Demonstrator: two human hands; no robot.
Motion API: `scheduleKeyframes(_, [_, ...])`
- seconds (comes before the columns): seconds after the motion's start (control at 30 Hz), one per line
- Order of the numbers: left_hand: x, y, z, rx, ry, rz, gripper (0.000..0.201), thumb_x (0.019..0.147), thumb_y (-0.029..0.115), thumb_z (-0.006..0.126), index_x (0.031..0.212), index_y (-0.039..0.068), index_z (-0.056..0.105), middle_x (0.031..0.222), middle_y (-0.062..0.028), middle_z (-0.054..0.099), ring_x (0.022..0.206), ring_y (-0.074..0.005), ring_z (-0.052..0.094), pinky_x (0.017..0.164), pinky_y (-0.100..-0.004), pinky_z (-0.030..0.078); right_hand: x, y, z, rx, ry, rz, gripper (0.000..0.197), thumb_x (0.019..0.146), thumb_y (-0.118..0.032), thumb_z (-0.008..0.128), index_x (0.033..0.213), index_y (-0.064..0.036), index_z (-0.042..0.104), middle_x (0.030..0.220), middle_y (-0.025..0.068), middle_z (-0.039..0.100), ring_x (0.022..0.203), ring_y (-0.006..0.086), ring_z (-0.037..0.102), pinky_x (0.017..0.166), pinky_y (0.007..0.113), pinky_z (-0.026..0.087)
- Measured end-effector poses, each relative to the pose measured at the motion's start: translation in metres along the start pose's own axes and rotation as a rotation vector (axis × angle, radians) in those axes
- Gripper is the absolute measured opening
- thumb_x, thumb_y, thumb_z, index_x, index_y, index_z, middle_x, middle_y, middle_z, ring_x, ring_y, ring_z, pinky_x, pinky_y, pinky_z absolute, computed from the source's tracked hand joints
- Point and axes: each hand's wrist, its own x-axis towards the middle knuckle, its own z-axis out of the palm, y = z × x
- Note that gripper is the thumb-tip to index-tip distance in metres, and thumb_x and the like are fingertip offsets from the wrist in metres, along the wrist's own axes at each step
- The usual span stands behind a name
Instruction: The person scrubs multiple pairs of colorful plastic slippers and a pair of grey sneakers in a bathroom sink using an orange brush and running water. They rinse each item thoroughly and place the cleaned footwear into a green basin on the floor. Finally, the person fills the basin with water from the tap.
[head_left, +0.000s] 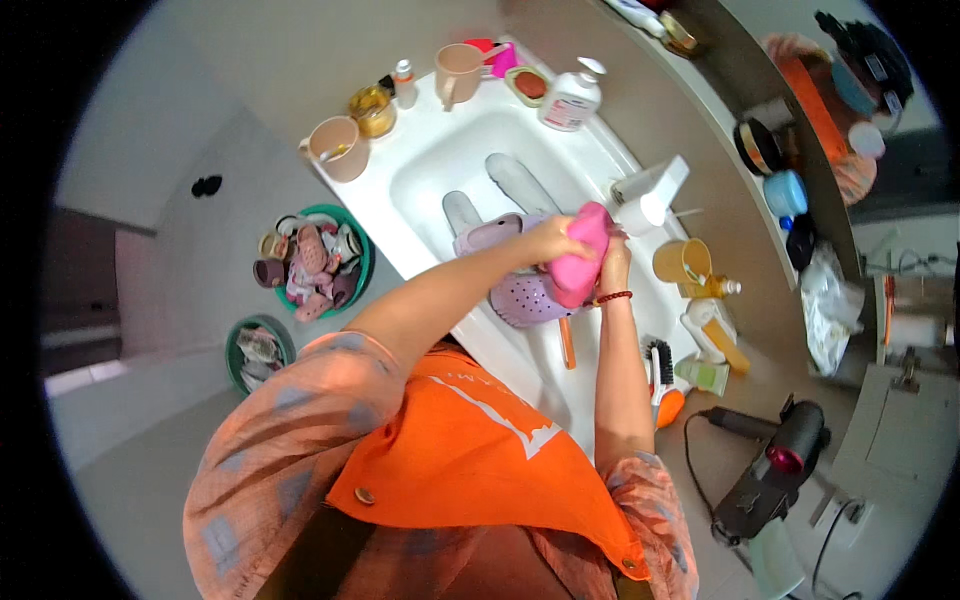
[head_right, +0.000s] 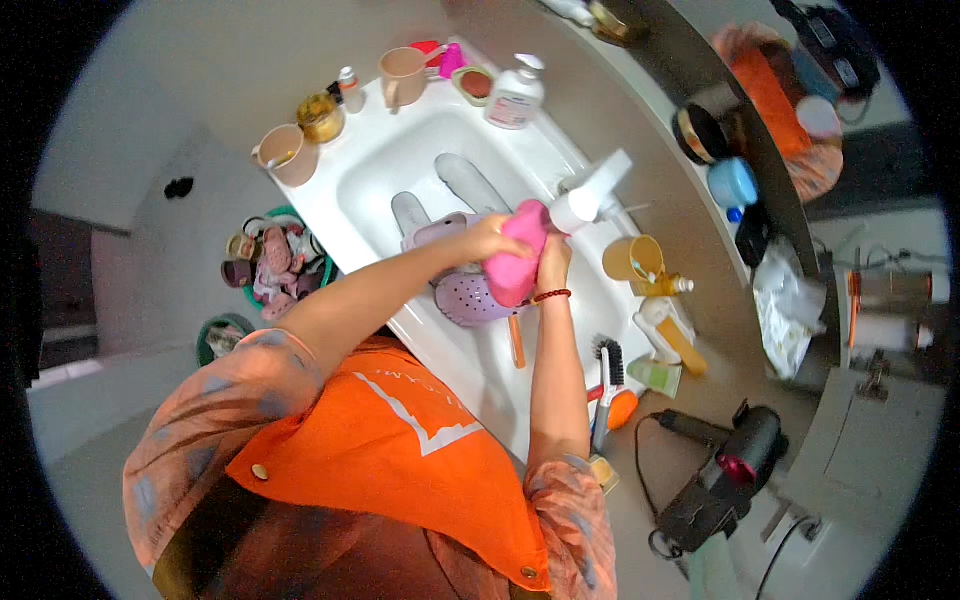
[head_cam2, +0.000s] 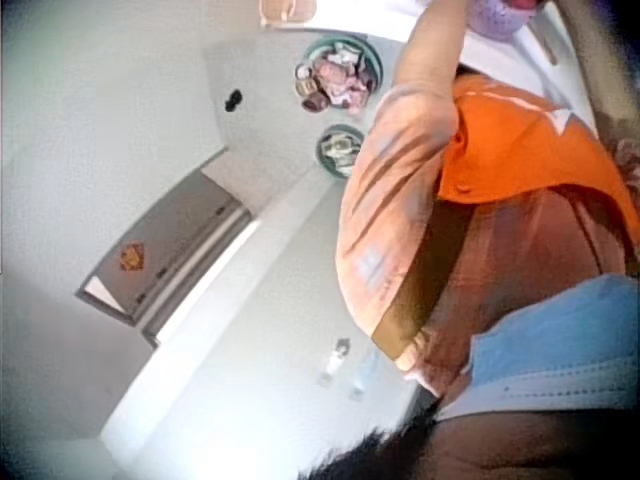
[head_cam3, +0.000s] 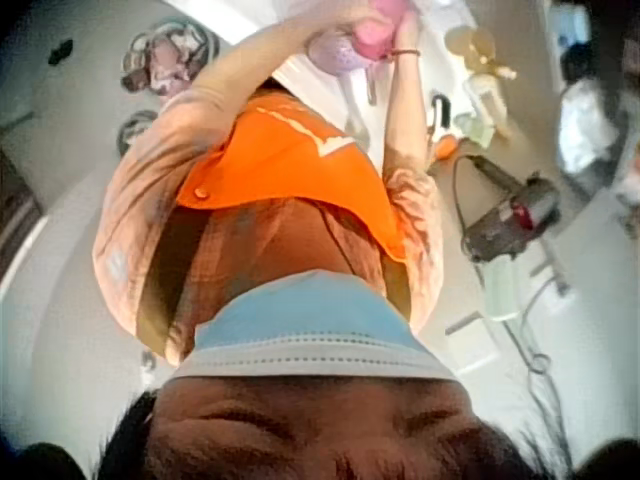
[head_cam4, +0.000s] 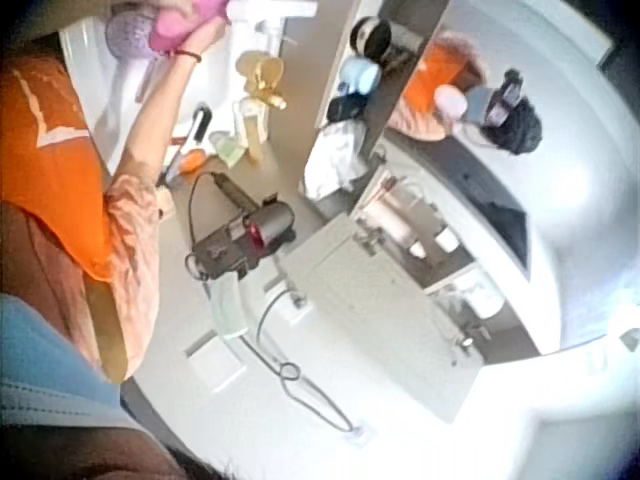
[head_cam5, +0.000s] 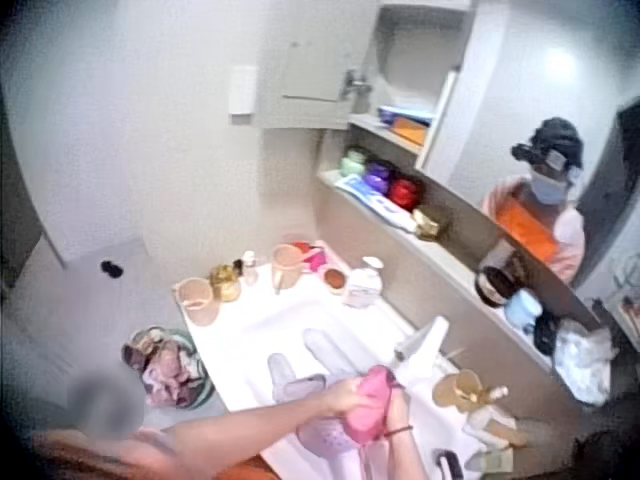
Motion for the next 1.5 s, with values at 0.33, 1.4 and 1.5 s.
scheduleKeyframes(0.33, [0.006, 0.027, -0.04, -0.284, -0.254, -0.533, 0.068, 0.085, 0.059, 0.053, 0.133, 0.012, 0.043, 0.131, -0.0099, 0.052, 0.117, -0.0231, 0.052, 0.092, -0.0452, 0.046, -0.029, -0.044, -0.02, 0.062, -0.277, -0.155, 0.058, 0.084, -0.023, 0.069, 0.133, -0.004, 0.043, 0.119, 0.007, 0.056, 0.107, 0.0173, 0.055, 0.091, 0.034, 0.046])
scheduleKeyframes(1.4, [-0.005, 0.03, -0.022, -0.567, 0.057, -0.228, 0.043, 0.092, 0.025, 0.058, 0.126, 0.001, 0.05, 0.125, -0.0143, 0.055, 0.113, -0.0276, 0.056, 0.098, -0.0421, 0.046, -0.034, -0.033, -0.014, 0.19, -0.112, 0.092, 0.057, 0.092, -0.043, 0.056, 0.133, -0.0039, 0.045, 0.128, 0.0114, 0.054, 0.112, 0.0202, 0.055, 0.093, 0.035, 0.045])
scheduleKeyframes(1.5, [0.007, 0.025, -0.035, -0.512, 0.117, -0.215, 0.039, 0.091, 0.018, 0.059, 0.122, -0.004, 0.05, 0.12, -0.0182, 0.057, 0.106, -0.0294, 0.06, 0.093, -0.0418, 0.05, -0.045, -0.042, -0.034, 0.268, -0.37, 0.104, 0.067, 0.091, -0.055, 0.048, 0.137, -0.0074, 0.04, 0.135, 0.0093, 0.049, 0.12, 0.0205, 0.049, 0.1, 0.036, 0.041])
